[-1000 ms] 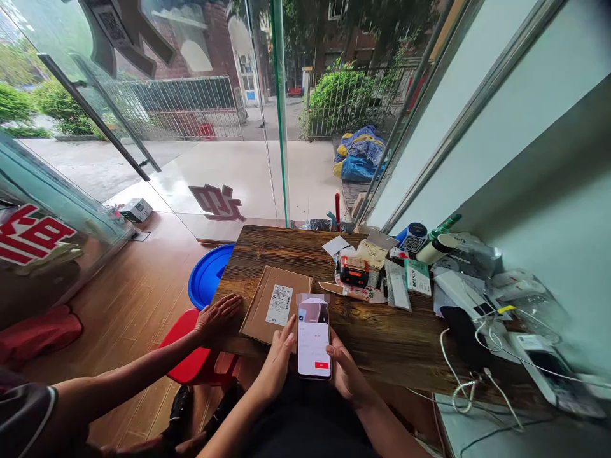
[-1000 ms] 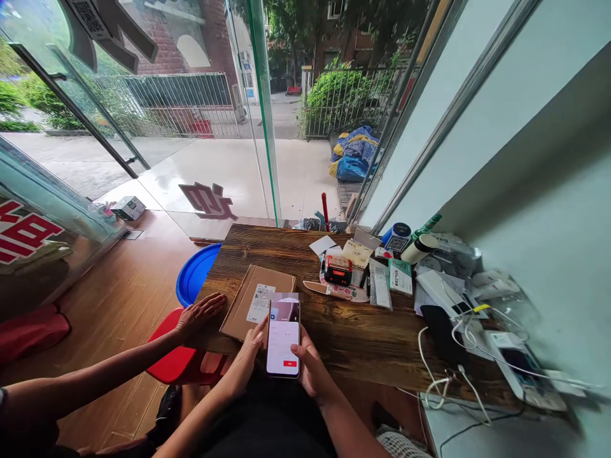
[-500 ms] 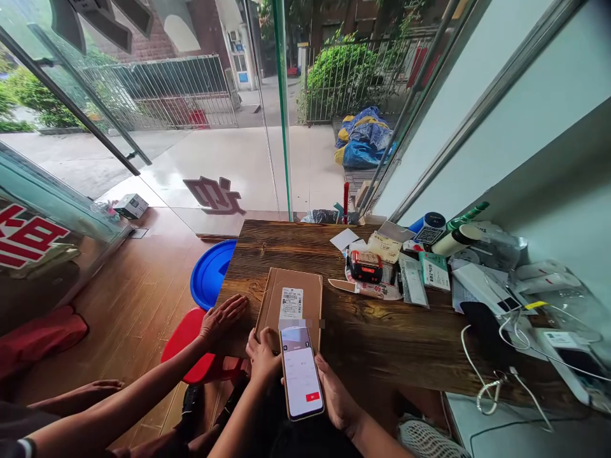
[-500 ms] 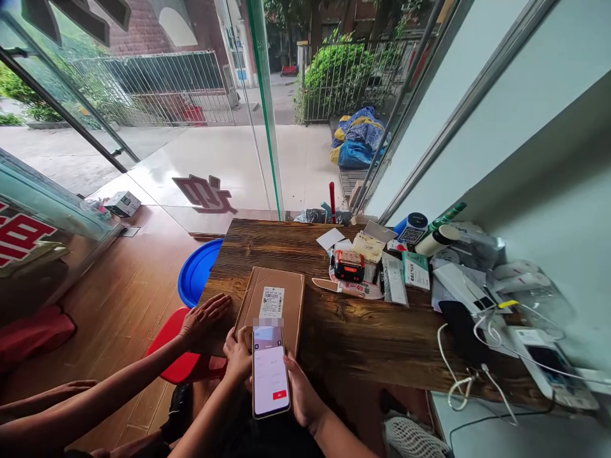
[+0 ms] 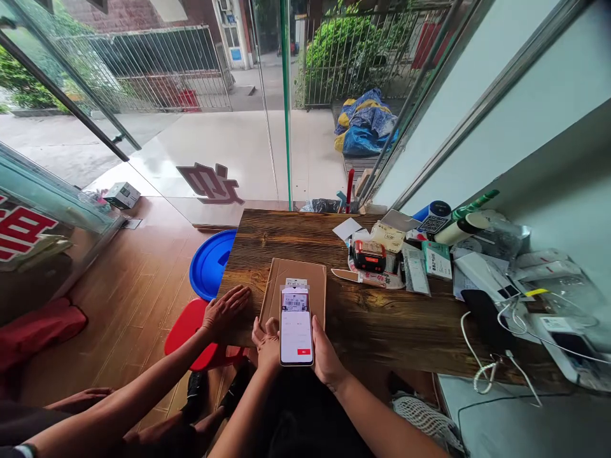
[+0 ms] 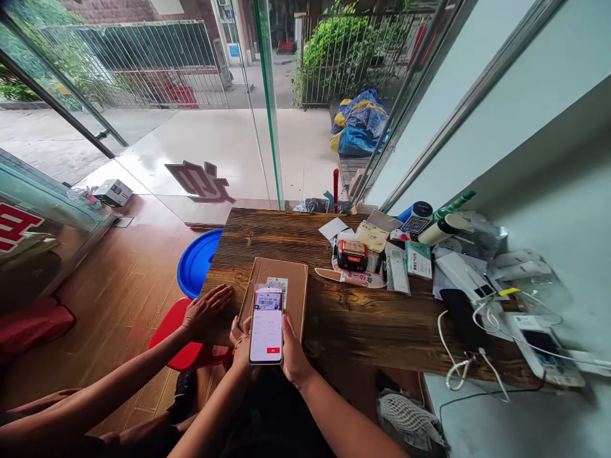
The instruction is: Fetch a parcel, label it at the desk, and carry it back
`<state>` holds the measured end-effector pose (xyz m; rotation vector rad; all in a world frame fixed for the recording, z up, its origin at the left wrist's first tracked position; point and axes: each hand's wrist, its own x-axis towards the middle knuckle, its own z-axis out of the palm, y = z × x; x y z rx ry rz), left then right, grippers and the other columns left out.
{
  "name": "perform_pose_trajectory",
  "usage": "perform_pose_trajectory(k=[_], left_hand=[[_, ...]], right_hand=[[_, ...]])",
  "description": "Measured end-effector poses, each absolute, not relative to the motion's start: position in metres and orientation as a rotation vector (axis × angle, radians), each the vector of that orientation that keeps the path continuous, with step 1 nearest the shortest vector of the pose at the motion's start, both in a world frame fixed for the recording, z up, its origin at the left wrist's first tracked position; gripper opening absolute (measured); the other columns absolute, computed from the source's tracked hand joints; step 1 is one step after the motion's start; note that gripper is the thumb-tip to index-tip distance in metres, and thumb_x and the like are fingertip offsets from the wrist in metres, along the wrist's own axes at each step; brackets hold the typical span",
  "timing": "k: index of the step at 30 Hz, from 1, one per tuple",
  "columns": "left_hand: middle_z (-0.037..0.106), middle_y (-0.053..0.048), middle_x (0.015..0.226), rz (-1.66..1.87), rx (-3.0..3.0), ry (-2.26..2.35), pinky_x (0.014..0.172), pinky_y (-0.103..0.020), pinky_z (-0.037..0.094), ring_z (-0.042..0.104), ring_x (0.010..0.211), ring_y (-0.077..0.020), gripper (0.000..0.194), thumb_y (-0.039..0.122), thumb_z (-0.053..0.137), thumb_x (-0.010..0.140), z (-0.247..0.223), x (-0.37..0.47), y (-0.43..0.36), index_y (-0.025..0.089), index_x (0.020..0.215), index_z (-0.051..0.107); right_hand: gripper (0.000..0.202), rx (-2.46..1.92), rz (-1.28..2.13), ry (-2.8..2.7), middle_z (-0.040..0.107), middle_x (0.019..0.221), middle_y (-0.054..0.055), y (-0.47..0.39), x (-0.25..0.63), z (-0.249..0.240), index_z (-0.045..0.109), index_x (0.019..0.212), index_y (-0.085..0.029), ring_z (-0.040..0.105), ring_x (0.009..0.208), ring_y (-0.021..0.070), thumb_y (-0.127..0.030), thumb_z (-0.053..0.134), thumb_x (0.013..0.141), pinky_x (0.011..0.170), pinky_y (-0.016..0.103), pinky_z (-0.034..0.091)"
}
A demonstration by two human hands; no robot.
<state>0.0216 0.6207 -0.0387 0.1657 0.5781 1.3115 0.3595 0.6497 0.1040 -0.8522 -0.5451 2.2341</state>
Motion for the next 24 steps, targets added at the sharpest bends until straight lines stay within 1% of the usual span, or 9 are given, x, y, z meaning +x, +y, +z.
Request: perform_pose_trajectory(k=[2, 4, 10, 15, 20, 24], left_hand=[[0.028, -0.017, 0.157, 1.318, 0.182, 0.512, 0.123, -0.040, 0.005, 0.021, 0.147, -0.0264, 0.076, 0.033, 0.034, 0.083, -0.0419, 0.0199, 0.6209, 0.009, 0.151, 0.009], [0.025, -0.019, 0.157, 1.316, 0.199, 0.448, 0.123, -0.041, 0.000, 0.020, 0.147, -0.0270, 0.078, 0.033, 0.032, 0.084, -0.0436, 0.0188, 0.6212, 0.008, 0.151, 0.002], [0.020, -0.021, 0.158, 1.311, 0.226, 0.322, 0.123, -0.041, -0.005, 0.017, 0.147, -0.0275, 0.077, 0.035, 0.026, 0.087, -0.0436, 0.0191, 0.6211, 0.007, 0.150, -0.007], [0.021, -0.022, 0.158, 1.310, 0.226, 0.292, 0.123, -0.041, -0.005, 0.016, 0.147, -0.0287, 0.073, 0.032, 0.024, 0.088, -0.0430, 0.0197, 0.6212, 0.007, 0.150, -0.004], [0.023, -0.021, 0.157, 1.314, 0.223, 0.306, 0.122, -0.040, -0.005, 0.018, 0.147, -0.0292, 0.075, 0.033, 0.029, 0.086, -0.0422, 0.0200, 0.6215, 0.008, 0.151, -0.001], [0.022, -0.020, 0.158, 1.313, 0.220, 0.326, 0.123, -0.041, -0.002, 0.017, 0.147, -0.0286, 0.078, 0.034, 0.032, 0.085, -0.0420, 0.0202, 0.6214, 0.008, 0.151, -0.002]], right_hand=[[0.075, -0.862, 2.242, -0.546, 0.067, 0.121, 0.013, 0.6493, 0.3606, 0.1023, 0.048, 0.131, -0.022, 0.059, 0.118, 0.0323, -0.072, 0.056, 0.077, 0.098, 0.054, 0.046], [0.075, -0.873, 2.252, -0.537, 0.068, 0.118, 0.013, 0.6482, 0.3613, 0.0993, 0.048, 0.133, -0.022, 0.060, 0.115, 0.0322, -0.072, 0.055, 0.077, 0.098, 0.054, 0.047], [0.076, -0.882, 2.266, -0.519, 0.068, 0.118, 0.012, 0.6466, 0.3610, 0.0960, 0.049, 0.132, -0.022, 0.061, 0.115, 0.0316, -0.073, 0.056, 0.076, 0.100, 0.054, 0.045], [0.074, -0.854, 2.254, -0.534, 0.068, 0.119, 0.012, 0.6478, 0.3603, 0.1003, 0.052, 0.127, -0.021, 0.056, 0.121, 0.0307, -0.073, 0.058, 0.075, 0.104, 0.052, 0.042], [0.060, -0.836, 2.247, -0.512, 0.065, 0.125, 0.009, 0.6464, 0.3593, 0.1010, 0.050, 0.120, -0.024, 0.054, 0.124, 0.0277, -0.068, 0.056, 0.080, 0.104, 0.050, 0.042], [0.064, -0.844, 2.277, -0.503, 0.063, 0.127, 0.010, 0.6463, 0.3591, 0.1020, 0.049, 0.118, -0.024, 0.054, 0.125, 0.0287, -0.072, 0.058, 0.076, 0.102, 0.050, 0.043]])
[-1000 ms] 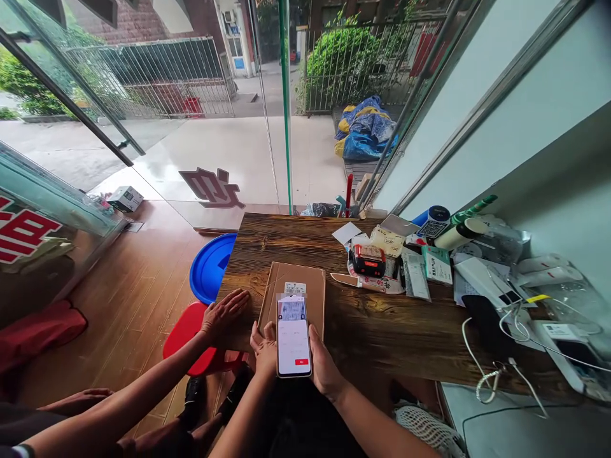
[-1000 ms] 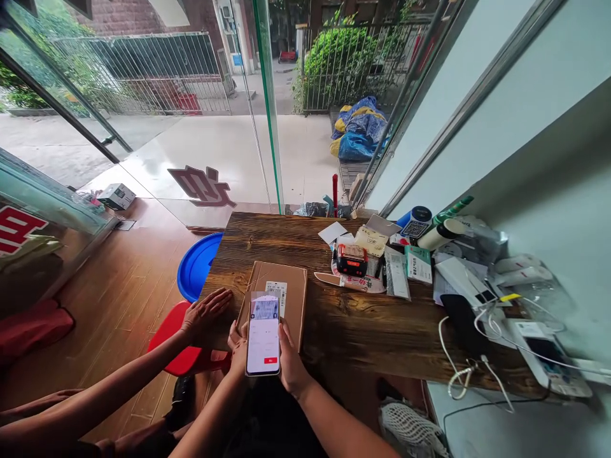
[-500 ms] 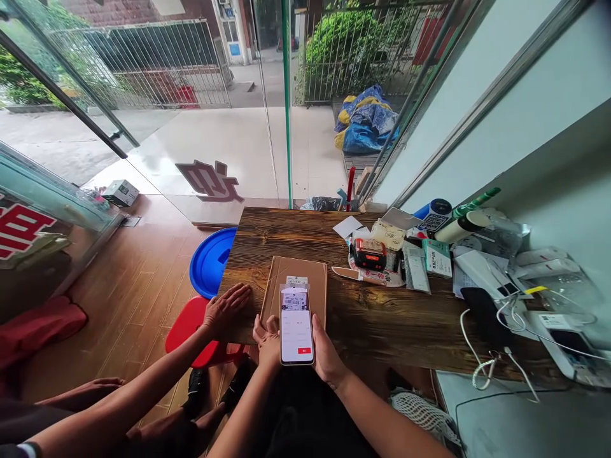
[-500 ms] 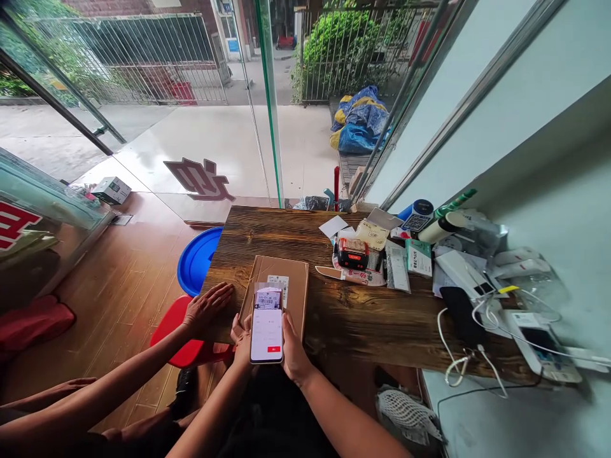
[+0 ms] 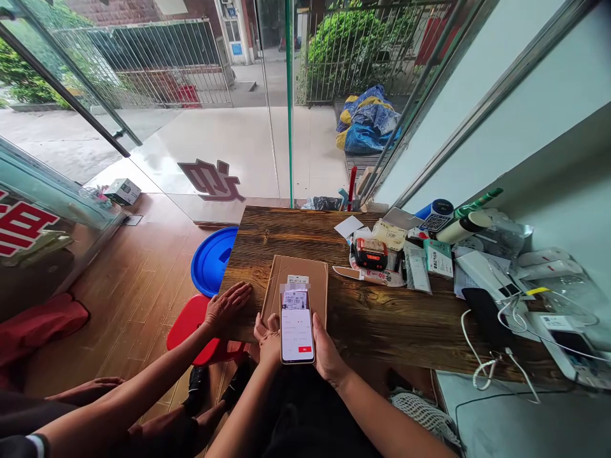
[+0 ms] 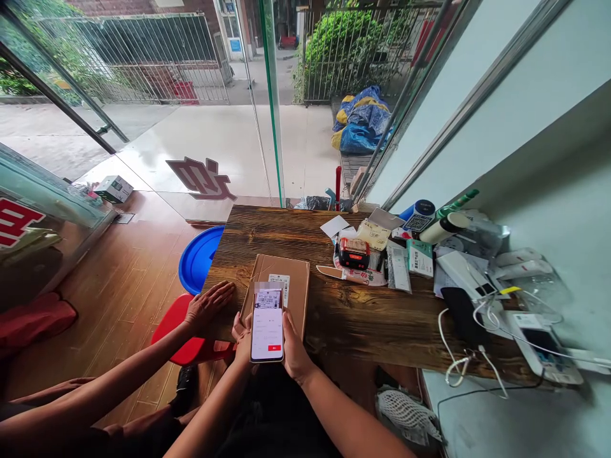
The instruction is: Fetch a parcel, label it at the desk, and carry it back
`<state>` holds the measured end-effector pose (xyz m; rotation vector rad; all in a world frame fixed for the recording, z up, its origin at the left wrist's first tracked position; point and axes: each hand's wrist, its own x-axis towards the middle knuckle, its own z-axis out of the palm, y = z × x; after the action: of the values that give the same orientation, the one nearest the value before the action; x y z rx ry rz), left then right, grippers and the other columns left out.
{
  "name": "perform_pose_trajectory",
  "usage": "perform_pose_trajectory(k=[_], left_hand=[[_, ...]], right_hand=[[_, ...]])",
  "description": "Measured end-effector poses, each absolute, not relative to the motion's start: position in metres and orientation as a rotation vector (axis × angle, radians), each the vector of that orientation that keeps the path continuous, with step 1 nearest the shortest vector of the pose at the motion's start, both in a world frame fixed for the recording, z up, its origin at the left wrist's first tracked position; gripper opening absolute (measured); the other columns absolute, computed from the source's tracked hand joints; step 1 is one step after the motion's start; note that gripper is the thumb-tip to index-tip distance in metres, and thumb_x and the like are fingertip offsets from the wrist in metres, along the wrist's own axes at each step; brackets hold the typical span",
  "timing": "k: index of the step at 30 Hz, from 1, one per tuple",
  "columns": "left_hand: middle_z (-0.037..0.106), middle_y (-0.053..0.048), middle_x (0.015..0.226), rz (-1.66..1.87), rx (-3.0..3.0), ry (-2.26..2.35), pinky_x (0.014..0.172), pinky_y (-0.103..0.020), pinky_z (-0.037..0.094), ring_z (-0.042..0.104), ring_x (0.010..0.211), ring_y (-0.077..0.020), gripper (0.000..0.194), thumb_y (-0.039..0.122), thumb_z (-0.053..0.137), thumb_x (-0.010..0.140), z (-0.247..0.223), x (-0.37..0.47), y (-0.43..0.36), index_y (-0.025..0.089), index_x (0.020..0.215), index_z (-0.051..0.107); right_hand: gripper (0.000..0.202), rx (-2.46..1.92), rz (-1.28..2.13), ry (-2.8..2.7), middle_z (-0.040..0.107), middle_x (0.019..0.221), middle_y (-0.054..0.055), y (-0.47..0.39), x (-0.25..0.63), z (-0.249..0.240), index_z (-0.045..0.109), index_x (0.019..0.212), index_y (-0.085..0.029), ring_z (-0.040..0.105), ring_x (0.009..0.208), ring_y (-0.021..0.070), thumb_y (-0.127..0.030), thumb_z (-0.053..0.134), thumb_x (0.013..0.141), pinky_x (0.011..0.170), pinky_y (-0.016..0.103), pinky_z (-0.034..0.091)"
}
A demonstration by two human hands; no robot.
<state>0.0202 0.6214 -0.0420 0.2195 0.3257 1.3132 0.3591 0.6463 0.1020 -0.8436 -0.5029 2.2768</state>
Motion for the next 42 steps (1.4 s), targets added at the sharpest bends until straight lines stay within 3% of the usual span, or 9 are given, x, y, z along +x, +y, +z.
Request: perform_pose_trajectory(k=[8, 14, 17, 24, 29, 31, 34, 38, 42], left_hand=[[0.022, -0.021, 0.157, 1.343, 0.214, 0.351, 0.123, -0.042, -0.002, 0.017, 0.147, -0.0287, 0.077, 0.039, 0.031, 0.086, -0.041, 0.022, 0.621, 0.007, 0.151, 0.003], [0.024, -0.021, 0.157, 1.345, 0.206, 0.403, 0.123, -0.042, 0.000, 0.019, 0.147, -0.0301, 0.076, 0.039, 0.032, 0.085, -0.039, 0.025, 0.621, 0.006, 0.150, 0.011], [0.021, -0.020, 0.159, 1.351, 0.209, 0.463, 0.123, -0.041, 0.001, 0.013, 0.148, -0.0270, 0.075, 0.035, 0.034, 0.084, -0.039, 0.022, 0.622, 0.006, 0.150, 0.012], [0.006, -0.003, 0.164, 1.458, 0.294, 0.797, 0.120, -0.040, -0.014, -0.017, 0.147, -0.0216, 0.062, 0.028, 0.036, 0.084, -0.048, 0.061, 0.613, 0.016, 0.144, 0.033], [-0.035, 0.024, 0.151, 1.478, 0.390, 1.196, 0.102, -0.025, -0.034, -0.057, 0.120, -0.0134, 0.035, 0.028, 0.039, 0.083, -0.056, 0.173, 0.586, 0.023, 0.109, 0.063], [-0.038, 0.026, 0.148, 1.453, 0.473, 1.336, 0.097, -0.023, -0.037, -0.054, 0.124, -0.0146, 0.032, 0.027, 0.042, 0.083, -0.045, 0.206, 0.580, 0.025, 0.107, 0.062], [-0.026, 0.017, 0.157, 1.291, 0.780, 1.697, 0.107, -0.037, -0.033, -0.041, 0.137, -0.0269, 0.034, 0.031, 0.050, 0.080, -0.016, 0.231, 0.579, 0.030, 0.113, 0.059], [0.000, -0.004, 0.158, 1.180, 1.005, 1.849, 0.114, -0.055, -0.018, -0.017, 0.143, -0.0399, 0.039, 0.038, 0.066, 0.074, 0.021, 0.243, 0.586, 0.030, 0.111, 0.058], [0.039, -0.015, 0.132, 1.216, 1.114, 1.786, 0.112, -0.064, 0.003, 0.020, 0.132, -0.0447, 0.028, 0.038, 0.066, 0.076, 0.045, 0.250, 0.594, 0.029, 0.103, 0.062]], right_hand=[[0.064, -0.857, 2.258, -0.542, 0.062, 0.129, 0.011, 0.647, 0.360, 0.108, 0.047, 0.119, -0.023, 0.053, 0.125, 0.0300, -0.071, 0.057, 0.077, 0.099, 0.050, 0.046], [0.076, -0.774, 2.360, -0.606, 0.059, 0.133, 0.009, 0.650, 0.377, 0.130, 0.038, 0.126, -0.026, 0.055, 0.123, 0.0298, -0.023, 0.078, 0.061, 0.104, 0.049, 0.043], [0.080, -0.739, 2.360, -0.721, 0.054, 0.139, 0.011, 0.652, 0.387, 0.139, 0.034, 0.130, -0.025, 0.053, 0.126, 0.0299, -0.017, 0.076, 0.062, 0.107, 0.051, 0.039], [0.075, -0.700, 2.311, -0.845, 0.051, 0.142, 0.009, 0.653, 0.403, 0.154, 0.035, 0.133, -0.028, 0.050, 0.129, 0.0279, -0.017, 0.072, 0.068, 0.109, 0.051, 0.037], [0.077, -0.728, 2.286, -0.842, 0.057, 0.134, 0.010, 0.651, 0.411, 0.165, 0.034, 0.133, -0.028, 0.051, 0.127, 0.0296, -0.020, 0.073, 0.068, 0.106, 0.054, 0.039], [0.078, -0.732, 2.289, -0.841, 0.057, 0.133, 0.011, 0.650, 0.414, 0.170, 0.033, 0.133, -0.027, 0.052, 0.126, 0.0307, -0.022, 0.074, 0.067, 0.105, 0.055, 0.040], [0.077, -0.742, 2.284, -0.847, 0.058, 0.131, 0.012, 0.650, 0.418, 0.175, 0.032, 0.132, -0.026, 0.053, 0.124, 0.0312, -0.024, 0.074, 0.068, 0.104, 0.055, 0.041], [0.076, -0.767, 2.243, -0.845, 0.058, 0.131, 0.011, 0.649, 0.422, 0.173, 0.035, 0.132, -0.027, 0.054, 0.122, 0.0306, -0.021, 0.073, 0.067, 0.105, 0.056, 0.039], [0.075, -0.712, 2.219, -0.846, 0.055, 0.135, 0.011, 0.648, 0.425, 0.169, 0.038, 0.132, -0.028, 0.052, 0.125, 0.0307, -0.020, 0.072, 0.066, 0.104, 0.055, 0.040]])
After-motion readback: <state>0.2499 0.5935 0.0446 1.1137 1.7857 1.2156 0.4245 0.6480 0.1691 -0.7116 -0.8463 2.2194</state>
